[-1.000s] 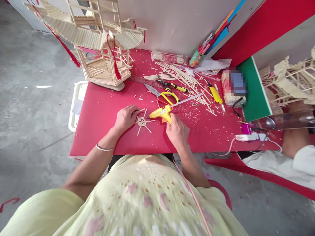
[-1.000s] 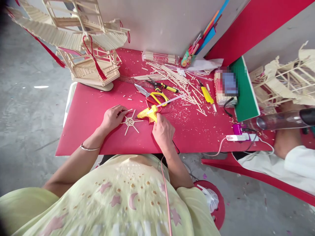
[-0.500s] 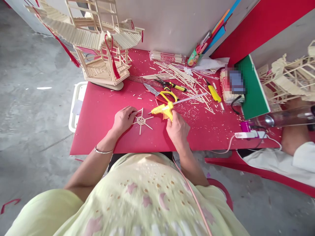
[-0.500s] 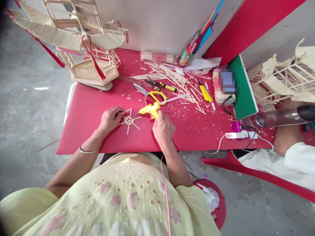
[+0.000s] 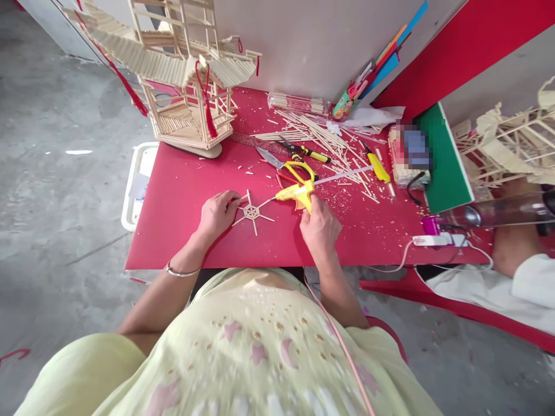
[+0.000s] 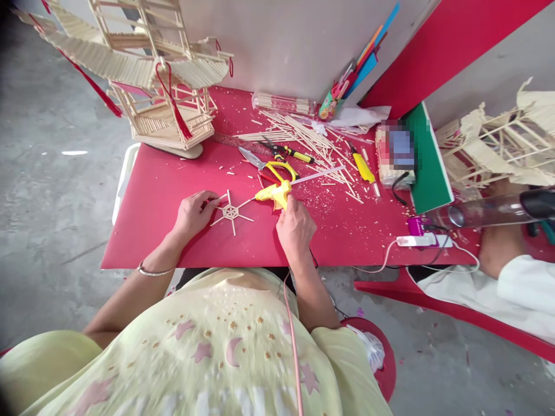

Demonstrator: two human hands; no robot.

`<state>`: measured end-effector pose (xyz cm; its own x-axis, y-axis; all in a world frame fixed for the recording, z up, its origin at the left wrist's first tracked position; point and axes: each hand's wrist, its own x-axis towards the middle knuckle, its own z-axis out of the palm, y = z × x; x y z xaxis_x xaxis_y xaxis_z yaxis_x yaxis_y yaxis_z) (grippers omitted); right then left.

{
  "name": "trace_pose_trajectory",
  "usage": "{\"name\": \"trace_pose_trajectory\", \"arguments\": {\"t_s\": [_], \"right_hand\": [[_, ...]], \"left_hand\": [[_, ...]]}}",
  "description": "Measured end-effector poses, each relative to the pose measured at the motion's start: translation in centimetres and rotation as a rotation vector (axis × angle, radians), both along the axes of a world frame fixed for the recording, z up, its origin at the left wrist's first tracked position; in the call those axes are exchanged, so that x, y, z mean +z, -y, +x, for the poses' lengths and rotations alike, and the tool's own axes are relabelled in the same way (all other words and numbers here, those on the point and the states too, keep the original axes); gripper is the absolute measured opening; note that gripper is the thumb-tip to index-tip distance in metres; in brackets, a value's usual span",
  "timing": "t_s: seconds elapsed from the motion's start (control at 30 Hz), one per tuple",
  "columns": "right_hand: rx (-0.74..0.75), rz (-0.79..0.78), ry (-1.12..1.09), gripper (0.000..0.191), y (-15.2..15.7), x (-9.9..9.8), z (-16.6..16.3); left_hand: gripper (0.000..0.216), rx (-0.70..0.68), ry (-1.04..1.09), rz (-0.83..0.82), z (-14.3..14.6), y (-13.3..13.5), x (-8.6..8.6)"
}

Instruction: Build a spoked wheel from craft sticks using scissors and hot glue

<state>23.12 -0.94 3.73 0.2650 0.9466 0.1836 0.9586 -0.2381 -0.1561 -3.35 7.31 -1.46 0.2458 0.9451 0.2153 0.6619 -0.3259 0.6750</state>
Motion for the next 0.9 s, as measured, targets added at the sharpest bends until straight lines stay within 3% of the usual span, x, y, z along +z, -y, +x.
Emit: {"name": "trace_pose_trajectory", "arguments": {"t_s": [0.33, 0.6, 0.7, 0.8, 0.9], "right_hand": [[0.028, -0.043, -0.060, 0.046, 2.2, -0.4, 0.4], [-0.205, 0.041, -0.092, 0.045, 3.2, -2.6, 4.1], [-0.220, 0.043, -0.047, 0.045, 3.3, -2.9, 5.3], [-0.149, 0.129, 0.007, 0.043, 3.6, -2.1, 4.2], [0.107, 0.123, -0.107, 0.031, 3.9, -1.6, 0.8]], "left_hand": [[0.022, 0.079, 0.052, -0.102, -0.3, 1.0, 0.3], [0.024, 0.073, 0.037, -0.125, -0.2, 2.0, 0.8], [0.025, 0.085, -0.019, -0.104, -0.2, 2.5, 1.1], [0.024, 0.115, -0.052, -0.075, -0.2, 2.8, 1.1], [0.024, 0.141, -0.036, -0.068, -0.4, 3.0, 1.0]]}}
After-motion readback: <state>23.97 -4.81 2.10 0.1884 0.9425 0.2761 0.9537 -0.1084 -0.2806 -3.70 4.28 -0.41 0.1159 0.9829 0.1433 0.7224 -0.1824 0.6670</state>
